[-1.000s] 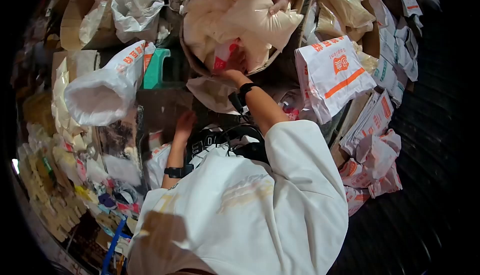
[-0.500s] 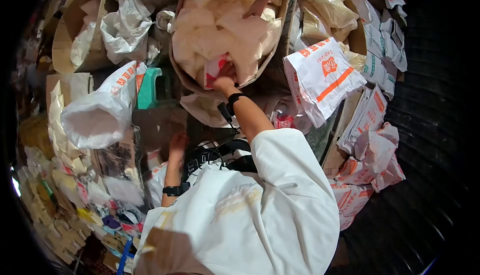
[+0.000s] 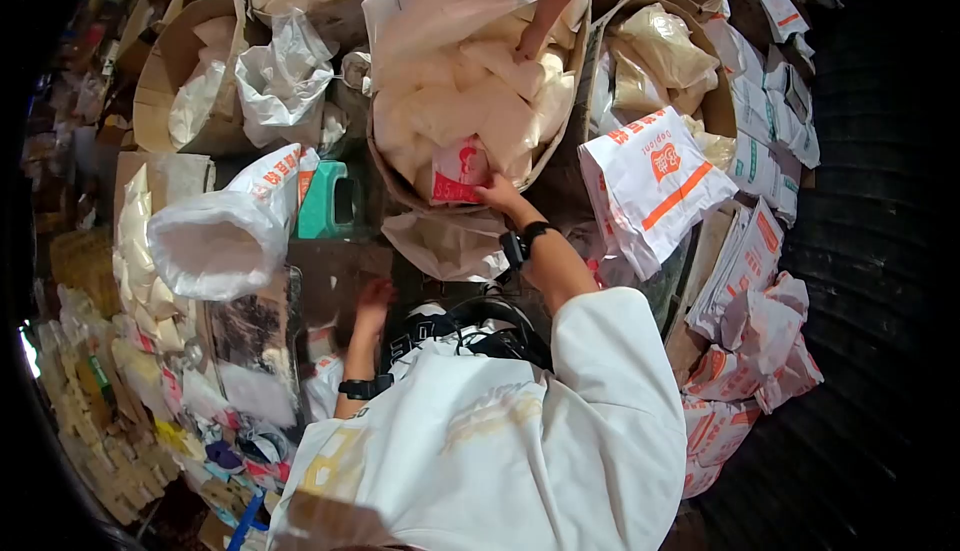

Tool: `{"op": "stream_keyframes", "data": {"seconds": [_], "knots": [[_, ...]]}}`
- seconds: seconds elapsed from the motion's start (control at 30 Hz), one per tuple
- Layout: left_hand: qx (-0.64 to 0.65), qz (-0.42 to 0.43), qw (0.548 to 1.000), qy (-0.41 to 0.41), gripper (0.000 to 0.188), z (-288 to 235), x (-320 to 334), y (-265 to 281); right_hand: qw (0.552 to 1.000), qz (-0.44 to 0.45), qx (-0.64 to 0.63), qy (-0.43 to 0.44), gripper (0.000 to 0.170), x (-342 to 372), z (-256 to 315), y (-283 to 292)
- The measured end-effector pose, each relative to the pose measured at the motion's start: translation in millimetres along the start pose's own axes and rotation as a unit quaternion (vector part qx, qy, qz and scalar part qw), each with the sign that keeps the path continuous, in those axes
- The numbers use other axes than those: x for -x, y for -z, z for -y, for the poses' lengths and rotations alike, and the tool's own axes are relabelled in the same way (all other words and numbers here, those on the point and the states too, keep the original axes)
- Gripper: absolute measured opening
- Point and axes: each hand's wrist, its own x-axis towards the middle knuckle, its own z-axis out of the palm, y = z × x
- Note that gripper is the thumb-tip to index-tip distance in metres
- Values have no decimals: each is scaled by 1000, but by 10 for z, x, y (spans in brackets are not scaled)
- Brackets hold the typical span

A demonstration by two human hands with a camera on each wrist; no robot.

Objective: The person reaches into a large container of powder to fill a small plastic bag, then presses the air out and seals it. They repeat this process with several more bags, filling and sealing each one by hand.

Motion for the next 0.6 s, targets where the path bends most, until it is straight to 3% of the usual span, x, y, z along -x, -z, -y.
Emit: {"op": "stream_keyframes", "data": {"seconds": [0.07,0.13,0.17,0.23,0.33,0.47,0.6], "knots": [[-8,1,1000,3,21,-72,3,-13,996,35,-48,-67,49,161,8,131],[-23,3,1000,-5,21,-60,-34,-25,986,56,-70,-140,43,649,494,384],[-23,3,1000,-6,22,-108,-29,-46,978,96,-107,-149,43,713,303,427],[-23,4,1000,-7,22,-220,2,-101,976,36,-130,-169,39,1025,197,484],[25,26,999,-22,23,-266,-9,-164,972,51,-162,-164,40,1349,-282,633],[6,43,998,-38,25,-289,-93,-254,931,43,-216,-292,38,1952,144,995],[-7,70,996,-53,26,-385,-171,-343,928,-17,-253,-273,37,2139,94,1111]]}}
